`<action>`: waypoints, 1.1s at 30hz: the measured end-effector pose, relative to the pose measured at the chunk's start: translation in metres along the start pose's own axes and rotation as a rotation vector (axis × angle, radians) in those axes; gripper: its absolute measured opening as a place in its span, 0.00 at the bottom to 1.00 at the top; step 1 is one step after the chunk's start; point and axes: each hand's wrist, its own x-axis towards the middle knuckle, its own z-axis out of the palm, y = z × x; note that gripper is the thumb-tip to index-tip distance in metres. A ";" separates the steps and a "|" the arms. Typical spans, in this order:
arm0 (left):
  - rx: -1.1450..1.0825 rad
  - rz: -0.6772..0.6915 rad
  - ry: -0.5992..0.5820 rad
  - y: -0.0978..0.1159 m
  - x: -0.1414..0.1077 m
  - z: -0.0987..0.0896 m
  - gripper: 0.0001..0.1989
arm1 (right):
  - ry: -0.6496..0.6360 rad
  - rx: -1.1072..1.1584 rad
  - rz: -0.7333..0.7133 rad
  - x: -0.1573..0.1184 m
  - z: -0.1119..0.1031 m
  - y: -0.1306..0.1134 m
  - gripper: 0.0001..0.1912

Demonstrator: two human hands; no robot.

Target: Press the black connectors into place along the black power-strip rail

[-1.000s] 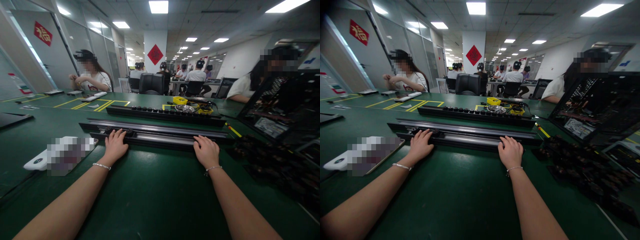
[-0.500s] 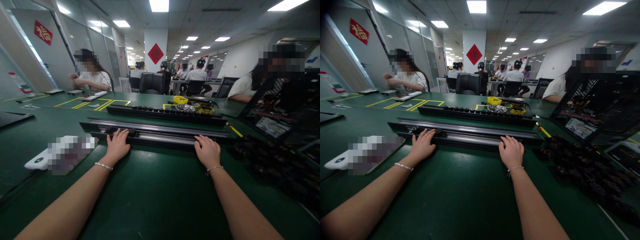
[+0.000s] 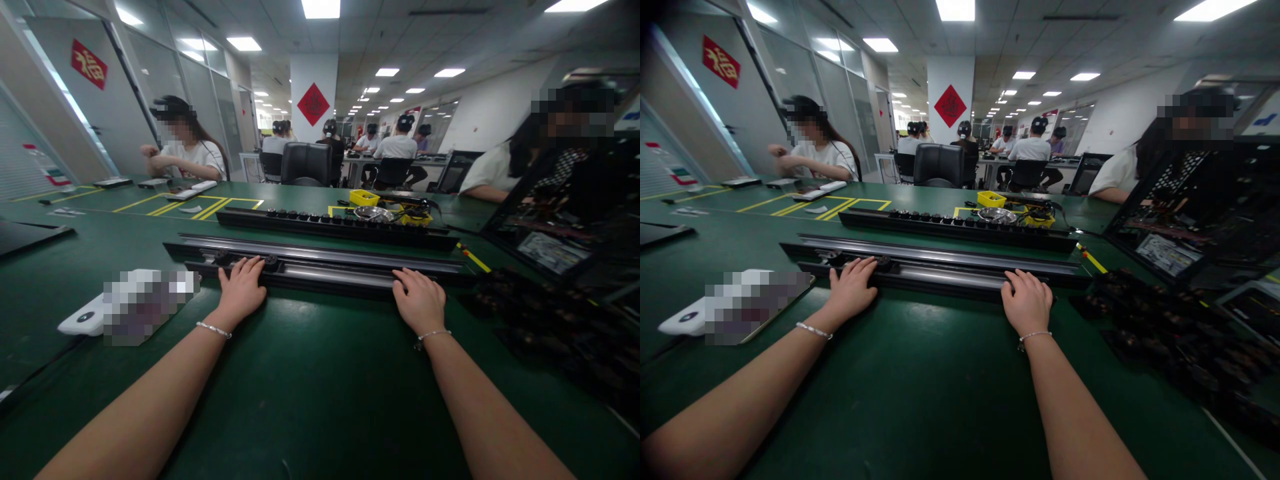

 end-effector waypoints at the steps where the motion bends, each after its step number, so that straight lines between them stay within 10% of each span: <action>1: 0.003 0.004 0.005 0.000 0.000 0.001 0.31 | -0.001 -0.001 -0.001 0.000 0.000 0.000 0.22; 33: -0.081 0.044 0.017 0.008 -0.003 0.000 0.29 | 0.004 -0.018 -0.003 0.000 0.000 0.000 0.21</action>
